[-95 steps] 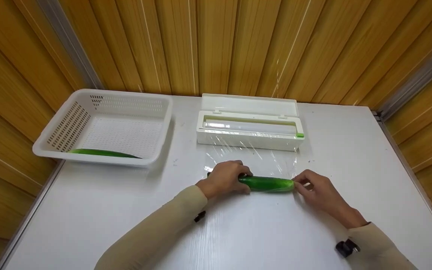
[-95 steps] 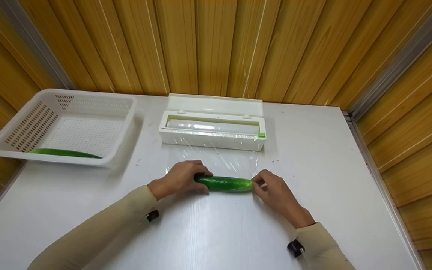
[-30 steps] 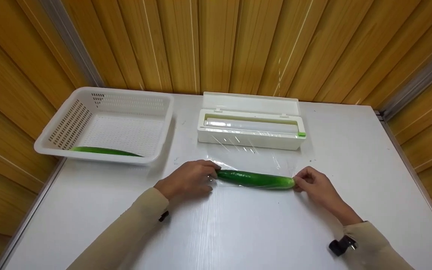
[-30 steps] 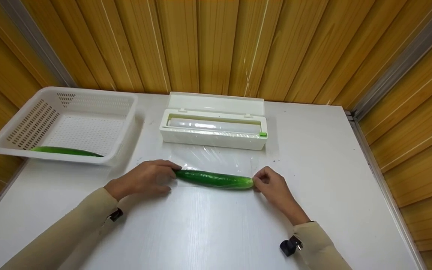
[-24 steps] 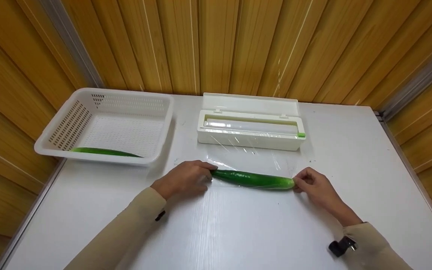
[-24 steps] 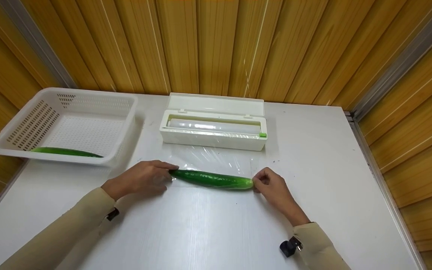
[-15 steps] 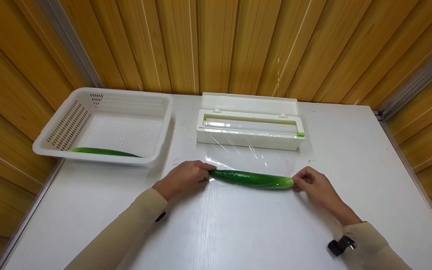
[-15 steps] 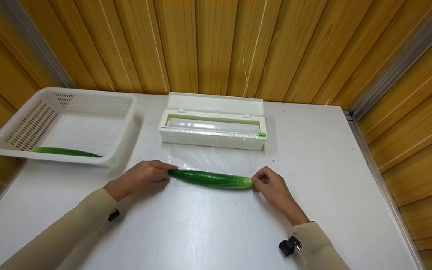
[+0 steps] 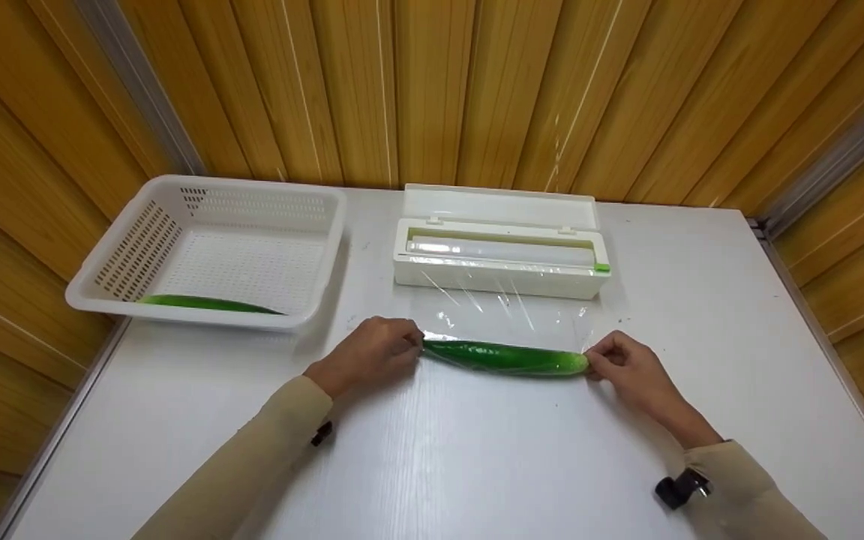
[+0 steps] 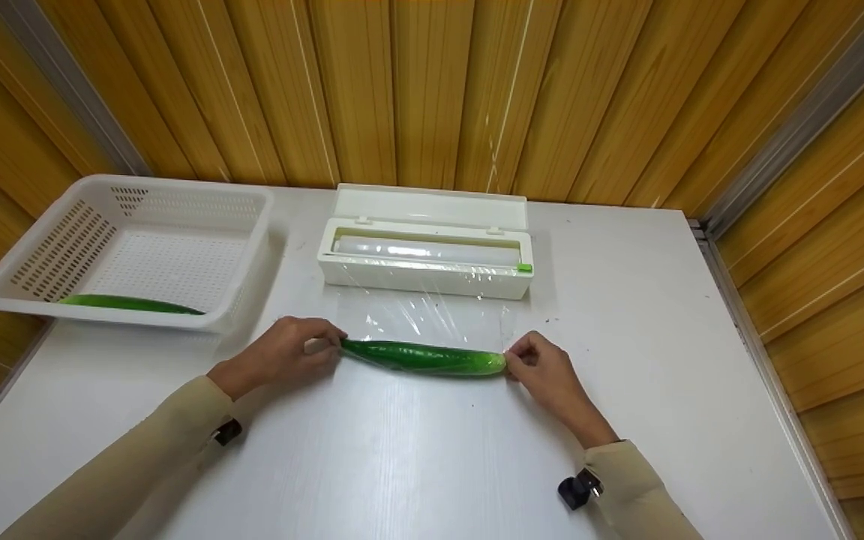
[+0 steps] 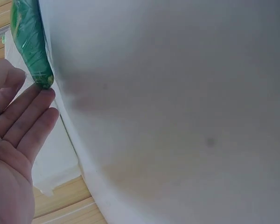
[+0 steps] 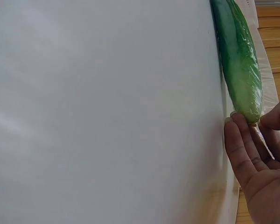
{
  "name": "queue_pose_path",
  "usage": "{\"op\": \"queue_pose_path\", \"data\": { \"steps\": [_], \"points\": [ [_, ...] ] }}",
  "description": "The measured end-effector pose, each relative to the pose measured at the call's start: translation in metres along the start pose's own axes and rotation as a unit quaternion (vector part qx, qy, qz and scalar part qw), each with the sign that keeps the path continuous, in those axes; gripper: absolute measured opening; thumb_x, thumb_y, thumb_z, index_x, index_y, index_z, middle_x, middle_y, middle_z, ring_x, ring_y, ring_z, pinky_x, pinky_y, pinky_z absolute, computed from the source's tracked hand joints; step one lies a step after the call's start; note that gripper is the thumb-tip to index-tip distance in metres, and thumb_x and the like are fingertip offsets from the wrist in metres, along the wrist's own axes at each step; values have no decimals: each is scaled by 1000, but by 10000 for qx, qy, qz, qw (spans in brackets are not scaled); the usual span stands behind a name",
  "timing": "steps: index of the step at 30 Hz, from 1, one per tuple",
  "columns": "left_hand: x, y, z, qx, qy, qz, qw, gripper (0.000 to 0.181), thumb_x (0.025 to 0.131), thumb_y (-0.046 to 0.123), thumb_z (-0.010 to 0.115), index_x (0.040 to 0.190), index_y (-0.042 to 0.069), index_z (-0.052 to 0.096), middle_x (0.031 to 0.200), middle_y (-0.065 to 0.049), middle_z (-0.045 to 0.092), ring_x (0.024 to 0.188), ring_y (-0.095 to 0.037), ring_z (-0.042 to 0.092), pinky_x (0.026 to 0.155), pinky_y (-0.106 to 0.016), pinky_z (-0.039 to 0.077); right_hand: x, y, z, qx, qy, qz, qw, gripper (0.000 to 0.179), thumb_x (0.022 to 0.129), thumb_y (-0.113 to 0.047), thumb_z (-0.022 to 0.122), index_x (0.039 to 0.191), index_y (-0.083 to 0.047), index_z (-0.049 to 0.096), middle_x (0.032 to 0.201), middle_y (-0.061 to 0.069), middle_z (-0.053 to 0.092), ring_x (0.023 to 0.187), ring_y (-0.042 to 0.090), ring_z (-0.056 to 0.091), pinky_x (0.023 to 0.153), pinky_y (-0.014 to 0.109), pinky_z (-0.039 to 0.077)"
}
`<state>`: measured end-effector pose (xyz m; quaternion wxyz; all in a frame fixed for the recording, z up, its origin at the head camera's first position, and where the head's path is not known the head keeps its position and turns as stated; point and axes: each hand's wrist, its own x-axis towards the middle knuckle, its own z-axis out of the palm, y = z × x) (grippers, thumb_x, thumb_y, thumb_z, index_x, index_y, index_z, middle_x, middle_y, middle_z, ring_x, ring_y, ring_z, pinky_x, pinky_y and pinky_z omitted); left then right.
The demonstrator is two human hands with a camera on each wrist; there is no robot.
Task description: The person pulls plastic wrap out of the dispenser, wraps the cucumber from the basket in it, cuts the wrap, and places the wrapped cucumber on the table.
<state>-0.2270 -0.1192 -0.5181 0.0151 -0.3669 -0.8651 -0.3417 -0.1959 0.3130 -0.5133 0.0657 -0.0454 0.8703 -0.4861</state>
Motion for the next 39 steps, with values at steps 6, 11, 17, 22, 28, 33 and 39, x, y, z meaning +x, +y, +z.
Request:
{"op": "queue_pose_path", "data": {
  "steps": [6, 11, 17, 22, 28, 33, 39],
  "points": [
    [2, 2, 1, -134, -18, -412, 9991, 9, 96, 0, 70, 102, 5, 74, 100, -3, 77, 101, -18, 72, 94, -38, 57, 2, 2, -1, -79, 4, 28, 10000, 12, 105, -8, 67, 106, 3, 62, 102, 15, 75, 87, 21, 75, 76, 27, 58],
    [2, 4, 1, -149, -53, -539, 9984, 8, 95, 10, 74, 103, 7, 74, 100, -1, 76, 100, -17, 71, 94, -37, 56, 2, 1, -1, -11, -43, 58, 10000, 14, 106, -10, 67, 107, 4, 62, 103, 15, 75, 88, 22, 76, 78, 27, 59],
    [1, 3, 2, -45, -123, -350, 9993, 19, 92, 20, 86, 100, 8, 75, 101, 0, 75, 97, -16, 70, 91, -35, 56, 2, 2, -1, 66, -56, 33, 10000, 13, 106, -8, 66, 107, 4, 62, 104, 16, 75, 89, 22, 76, 78, 28, 60],
    [3, 0, 4, 103, 53, -3, 9999, 7, 93, 9, 84, 94, 5, 78, 100, -3, 77, 97, -17, 73, 89, -32, 58, 3, 4, 0, 67, -56, 29, 10000, 12, 106, -7, 66, 106, 4, 62, 103, 16, 74, 88, 21, 76, 78, 28, 60],
    [1, 0, 4, -266, 287, -629, 9973, 7, 93, 8, 83, 90, 6, 77, 96, -2, 76, 95, -19, 72, 88, -35, 58, 3, 3, 0, -21, -34, 17, 10000, 12, 106, -7, 66, 107, 4, 63, 104, 16, 75, 89, 21, 75, 77, 27, 60],
    [1, 1, 4, -471, 329, -857, 9947, 8, 93, 7, 83, 90, 7, 75, 93, -1, 74, 92, -19, 70, 85, -36, 57, 3, 3, 0, -98, -40, 21, 9999, 12, 106, -8, 66, 106, 3, 62, 104, 15, 74, 89, 21, 75, 76, 27, 59],
    [2, -1, 5, -709, 362, -1229, 9892, 10, 92, 7, 83, 87, 9, 75, 91, 2, 75, 86, -13, 68, 80, -32, 57, 4, 4, 0, -51, -7, 26, 10000, 10, 106, -6, 66, 105, 3, 62, 104, 16, 74, 87, 20, 75, 75, 26, 59]
  ]
}}
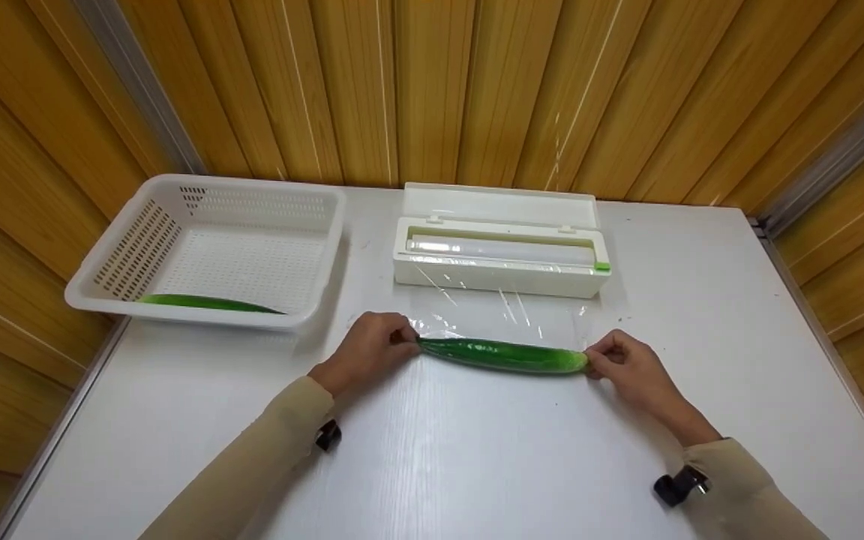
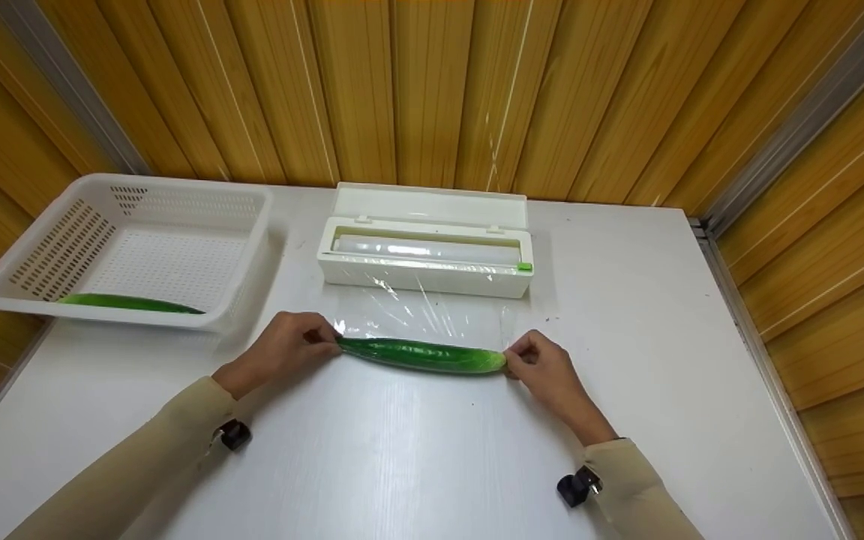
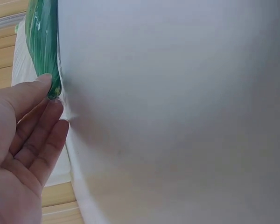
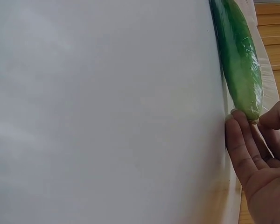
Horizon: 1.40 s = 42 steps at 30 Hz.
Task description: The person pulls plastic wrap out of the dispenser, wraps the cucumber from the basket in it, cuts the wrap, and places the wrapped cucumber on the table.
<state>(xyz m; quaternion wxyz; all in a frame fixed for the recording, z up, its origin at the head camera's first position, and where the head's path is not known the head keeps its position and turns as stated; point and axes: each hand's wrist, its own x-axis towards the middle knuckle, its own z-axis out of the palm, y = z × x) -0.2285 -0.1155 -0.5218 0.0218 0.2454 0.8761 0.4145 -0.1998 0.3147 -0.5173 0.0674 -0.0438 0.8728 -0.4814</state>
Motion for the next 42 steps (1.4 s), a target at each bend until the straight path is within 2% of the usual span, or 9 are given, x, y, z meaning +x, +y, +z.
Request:
{"op": "queue_pose_path", "data": {
  "steps": [4, 7, 13, 17, 27, 32, 36, 42],
  "points": [
    [1, -3, 0, -377, -19, -352, 9987, 10, 92, 7, 84, 86, 10, 76, 89, 6, 75, 87, -12, 67, 80, -31, 57, 0, 1, 0, 86, -25, -4, 10000, 10, 105, -5, 66, 105, 4, 62, 104, 16, 74, 87, 20, 75, 76, 27, 59],
    [2, -5, -1, -535, -1, -386, 9978, 10, 90, 8, 86, 87, 11, 77, 88, 8, 75, 87, -12, 67, 82, -32, 56, 1, 1, -1, 203, -76, 4, 9998, 11, 105, -5, 66, 104, 5, 62, 104, 16, 74, 88, 20, 75, 77, 27, 60],
    [5, -9, -1, -812, 25, -220, 9965, 15, 88, 3, 86, 93, 7, 72, 88, 3, 74, 85, -12, 66, 81, -30, 54, 3, 1, 0, 495, -122, 109, 9986, 13, 104, -5, 68, 104, 6, 62, 104, 16, 74, 87, 19, 76, 77, 29, 61],
    [6, -11, 0, -953, 44, -71, 9954, 12, 89, 1, 85, 94, 6, 75, 87, 1, 76, 86, -13, 68, 84, -32, 55, 4, 0, 0, 468, -159, 233, 9985, 13, 104, -5, 68, 105, 6, 62, 104, 16, 75, 87, 19, 76, 77, 28, 61],
    [6, -10, 1, -691, 223, 32, 9974, 7, 90, 1, 84, 93, 7, 84, 94, -1, 80, 96, -20, 74, 93, -38, 57, 7, -3, -1, 324, -314, 239, 9987, 12, 105, -4, 64, 109, 6, 60, 105, 16, 73, 89, 19, 74, 77, 29, 61],
    [5, -9, 1, -596, 284, 218, 9976, 6, 89, 0, 84, 94, 4, 84, 94, -4, 79, 95, -24, 75, 91, -37, 58, 6, 2, 2, 709, -249, -103, 9971, 18, 103, 4, 64, 117, 11, 55, 103, 20, 69, 87, 21, 74, 77, 31, 62],
    [5, -7, 1, -567, 288, 198, 9978, 7, 89, -1, 84, 94, 4, 84, 94, -4, 79, 95, -24, 75, 91, -36, 58, 3, 4, 4, 860, -142, -331, 9956, 14, 102, 9, 63, 115, 12, 59, 105, 23, 67, 88, 20, 75, 79, 32, 63],
    [4, -6, 2, -536, 327, 163, 9979, 7, 90, -2, 82, 93, 3, 84, 95, -6, 79, 96, -24, 75, 90, -35, 59, -3, 5, 5, 430, 15, -700, 9966, 14, 100, 11, 66, 111, 7, 73, 111, 22, 73, 94, 16, 75, 81, 28, 61]
  ]
}}
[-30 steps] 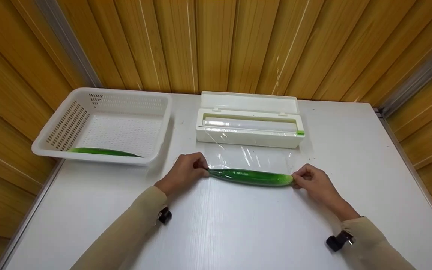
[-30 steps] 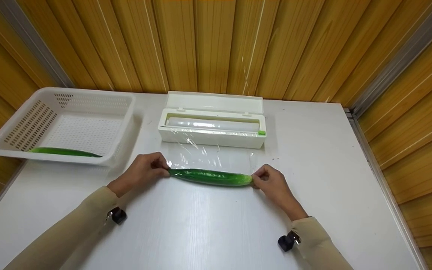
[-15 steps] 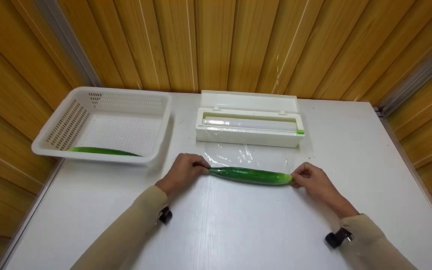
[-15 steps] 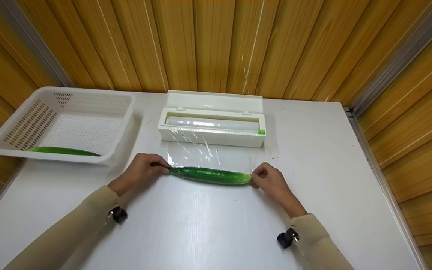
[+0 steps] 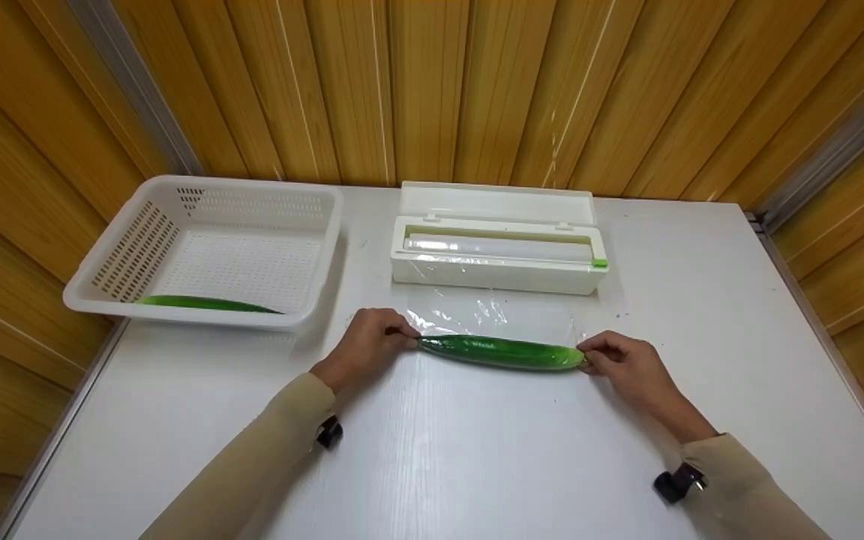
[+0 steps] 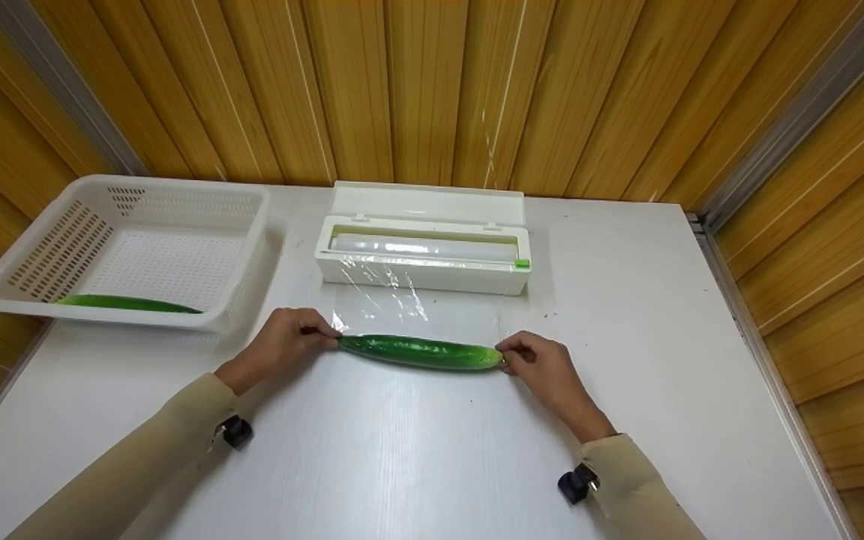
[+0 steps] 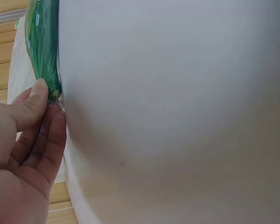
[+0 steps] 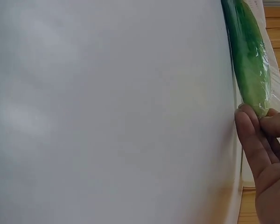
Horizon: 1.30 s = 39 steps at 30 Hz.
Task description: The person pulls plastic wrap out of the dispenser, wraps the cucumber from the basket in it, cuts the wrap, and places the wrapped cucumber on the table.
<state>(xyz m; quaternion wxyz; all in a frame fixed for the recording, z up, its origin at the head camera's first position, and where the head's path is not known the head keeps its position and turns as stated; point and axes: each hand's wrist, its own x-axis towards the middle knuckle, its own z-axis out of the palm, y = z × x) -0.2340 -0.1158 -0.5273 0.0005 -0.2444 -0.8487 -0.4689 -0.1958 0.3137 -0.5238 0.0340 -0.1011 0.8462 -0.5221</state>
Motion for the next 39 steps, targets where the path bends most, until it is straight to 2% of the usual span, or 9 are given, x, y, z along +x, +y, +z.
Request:
{"op": "queue_pose_path", "data": {
  "steps": [6, 9, 12, 17, 21, 27, 33, 39],
  "points": [
    [-4, -1, 0, 40, 9, 117, 9999, 10, 93, -6, 77, 97, 1, 83, 95, -9, 77, 96, -26, 74, 89, -38, 59, -3, 2, -3, -923, -98, -503, 9944, 29, 92, 11, 75, 117, -3, 78, 114, 10, 75, 104, 16, 72, 85, 19, 57],
    [-5, 1, -1, 313, -121, 261, 9991, 12, 95, -7, 74, 101, -1, 82, 97, -10, 76, 96, -26, 73, 88, -38, 59, -3, 3, -3, -1004, -267, -482, 9934, 34, 89, 10, 79, 121, -2, 76, 116, 9, 74, 105, 19, 73, 86, 20, 57],
    [-5, 3, 0, 618, -317, 349, 9970, 14, 96, -8, 72, 106, -5, 81, 100, -11, 74, 95, -26, 71, 86, -37, 59, -1, 3, -2, -1091, -256, -420, 9928, 34, 88, 5, 84, 120, -2, 74, 114, 10, 75, 101, 20, 74, 85, 21, 57],
    [-5, 5, 1, 799, -496, 187, 9954, 24, 90, -6, 79, 114, -6, 79, 102, -11, 72, 90, -22, 66, 79, -36, 58, 3, 4, 0, -1245, -9, -363, 9916, 27, 87, -5, 88, 112, -5, 76, 108, 8, 77, 95, 17, 72, 80, 18, 55],
    [-4, 4, 3, 919, -384, 197, 9948, 24, 87, -3, 85, 110, -5, 80, 100, -11, 73, 91, -22, 68, 81, -35, 59, 6, 7, 0, -1237, 47, -292, 9919, 24, 87, -6, 88, 109, -8, 78, 109, 6, 78, 98, 15, 71, 81, 16, 52],
    [0, 3, 4, 919, -206, 238, 9953, 17, 89, 2, 85, 104, -3, 82, 95, -9, 73, 92, -25, 71, 85, -36, 59, 11, 9, -2, -1344, 2, -260, 9906, 19, 91, -9, 84, 109, -8, 78, 108, 5, 78, 99, 14, 69, 83, 15, 51],
    [-1, 2, 5, 1123, -127, 424, 9927, 17, 93, 3, 81, 108, -3, 81, 97, -10, 67, 92, -27, 70, 84, -38, 58, 13, 6, -1, -1063, -128, -146, 9941, 15, 97, -7, 78, 111, -3, 76, 106, 9, 76, 90, 11, 69, 76, 21, 57],
    [-2, 5, 4, 1059, -125, 244, 9940, 22, 97, 3, 77, 117, -4, 79, 105, -9, 61, 99, -25, 66, 88, -37, 56, 17, 4, 0, -978, -149, -204, 9949, 12, 99, -3, 74, 111, 0, 75, 100, 9, 74, 85, 15, 69, 72, 24, 58]
  ]
}}
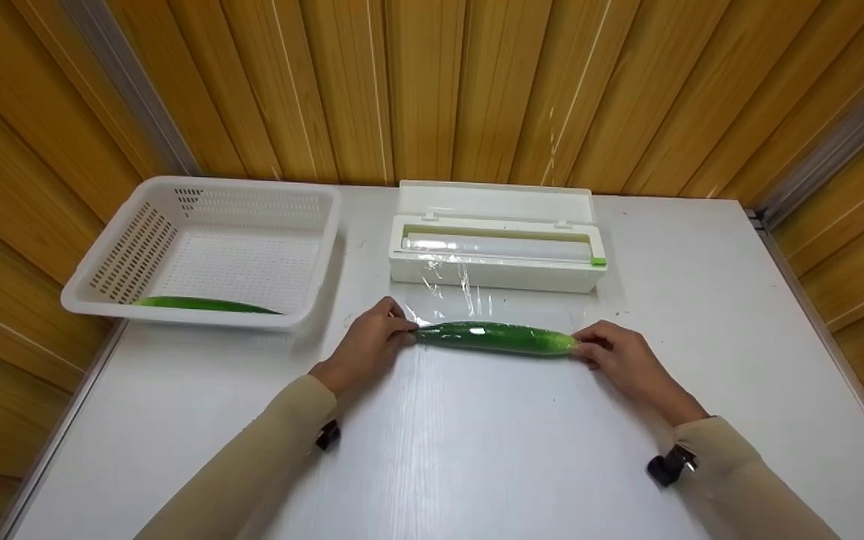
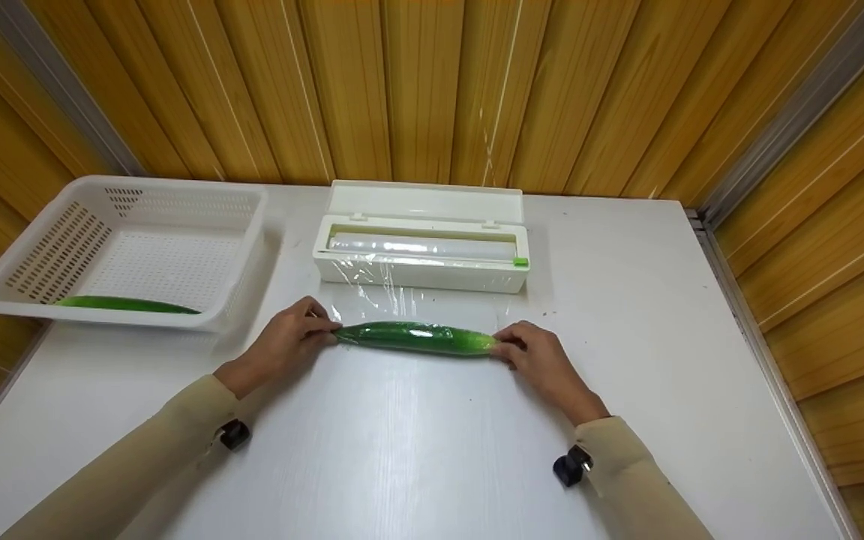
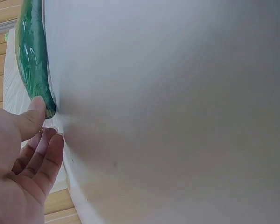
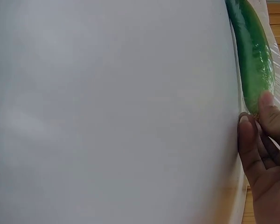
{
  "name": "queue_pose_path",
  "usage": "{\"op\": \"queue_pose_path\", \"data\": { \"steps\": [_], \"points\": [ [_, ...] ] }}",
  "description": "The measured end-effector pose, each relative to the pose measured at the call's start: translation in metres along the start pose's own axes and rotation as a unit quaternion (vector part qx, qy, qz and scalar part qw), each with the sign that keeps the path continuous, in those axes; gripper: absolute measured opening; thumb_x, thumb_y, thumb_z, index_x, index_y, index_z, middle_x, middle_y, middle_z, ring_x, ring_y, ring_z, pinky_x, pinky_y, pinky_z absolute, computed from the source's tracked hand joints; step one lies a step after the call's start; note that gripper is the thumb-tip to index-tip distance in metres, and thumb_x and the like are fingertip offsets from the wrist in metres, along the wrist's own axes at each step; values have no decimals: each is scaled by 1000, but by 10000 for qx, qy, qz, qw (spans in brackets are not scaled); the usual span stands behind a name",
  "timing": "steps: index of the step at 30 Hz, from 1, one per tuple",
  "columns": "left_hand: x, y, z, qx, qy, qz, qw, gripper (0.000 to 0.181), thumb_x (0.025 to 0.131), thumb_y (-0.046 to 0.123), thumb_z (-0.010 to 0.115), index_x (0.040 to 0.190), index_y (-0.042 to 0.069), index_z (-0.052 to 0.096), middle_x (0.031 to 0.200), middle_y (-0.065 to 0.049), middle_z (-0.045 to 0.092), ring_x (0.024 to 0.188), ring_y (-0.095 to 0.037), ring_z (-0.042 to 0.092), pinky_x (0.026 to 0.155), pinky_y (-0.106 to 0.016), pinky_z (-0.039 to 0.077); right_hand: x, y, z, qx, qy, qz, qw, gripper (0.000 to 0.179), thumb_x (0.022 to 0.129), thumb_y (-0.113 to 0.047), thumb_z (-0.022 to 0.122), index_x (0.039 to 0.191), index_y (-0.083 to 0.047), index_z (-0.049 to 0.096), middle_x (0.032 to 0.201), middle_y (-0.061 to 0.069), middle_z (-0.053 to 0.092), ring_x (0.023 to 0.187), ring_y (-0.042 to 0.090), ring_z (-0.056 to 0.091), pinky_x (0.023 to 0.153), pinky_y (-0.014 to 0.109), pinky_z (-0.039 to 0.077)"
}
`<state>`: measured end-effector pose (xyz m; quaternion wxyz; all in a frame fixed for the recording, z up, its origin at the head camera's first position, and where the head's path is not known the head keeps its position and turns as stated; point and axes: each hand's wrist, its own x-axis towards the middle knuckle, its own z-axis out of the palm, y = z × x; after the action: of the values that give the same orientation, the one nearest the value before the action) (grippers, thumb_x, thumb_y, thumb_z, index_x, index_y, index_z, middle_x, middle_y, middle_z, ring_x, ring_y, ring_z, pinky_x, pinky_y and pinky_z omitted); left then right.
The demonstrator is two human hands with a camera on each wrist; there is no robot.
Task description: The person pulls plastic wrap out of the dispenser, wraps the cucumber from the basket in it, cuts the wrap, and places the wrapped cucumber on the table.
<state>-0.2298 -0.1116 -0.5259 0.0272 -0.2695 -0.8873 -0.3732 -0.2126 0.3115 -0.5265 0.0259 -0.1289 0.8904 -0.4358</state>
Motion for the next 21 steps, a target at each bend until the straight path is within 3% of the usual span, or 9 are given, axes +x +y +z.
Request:
{"op": "queue_pose_path", "data": {
  "steps": [6, 10, 14, 21],
  "points": [
    [2, 0, 1, 223, 29, -37, 9997, 23, 98, 2, 74, 120, -7, 77, 98, -11, 62, 90, -24, 65, 81, -38, 56, 3, 0, 1, -147, -91, 74, 9998, 12, 102, -2, 69, 113, 3, 72, 91, 7, 71, 79, 17, 66, 68, 24, 55],
    [4, 0, 2, 161, 65, -177, 9997, 25, 100, 1, 73, 124, -7, 73, 100, -12, 67, 90, -25, 67, 84, -41, 57, 6, 0, -1, -285, -200, 160, 9993, 13, 104, -5, 68, 113, 3, 72, 88, 6, 70, 77, 17, 63, 66, 24, 53],
    [5, 2, 2, 105, 90, -312, 9994, 17, 100, 1, 72, 117, -1, 72, 102, -9, 69, 93, -24, 67, 86, -41, 57, 9, -2, -4, -262, -369, 367, 9983, 16, 105, -9, 68, 114, 3, 72, 85, 6, 68, 76, 19, 62, 62, 25, 53],
    [5, 4, 1, 265, -42, -474, 9985, 20, 93, 8, 83, 111, 2, 76, 102, -5, 68, 91, -19, 64, 83, -35, 56, 16, -6, -6, -129, -548, 722, 9958, 21, 107, -15, 67, 114, 4, 70, 82, 6, 66, 75, 20, 60, 59, 26, 53]
  ]
}}
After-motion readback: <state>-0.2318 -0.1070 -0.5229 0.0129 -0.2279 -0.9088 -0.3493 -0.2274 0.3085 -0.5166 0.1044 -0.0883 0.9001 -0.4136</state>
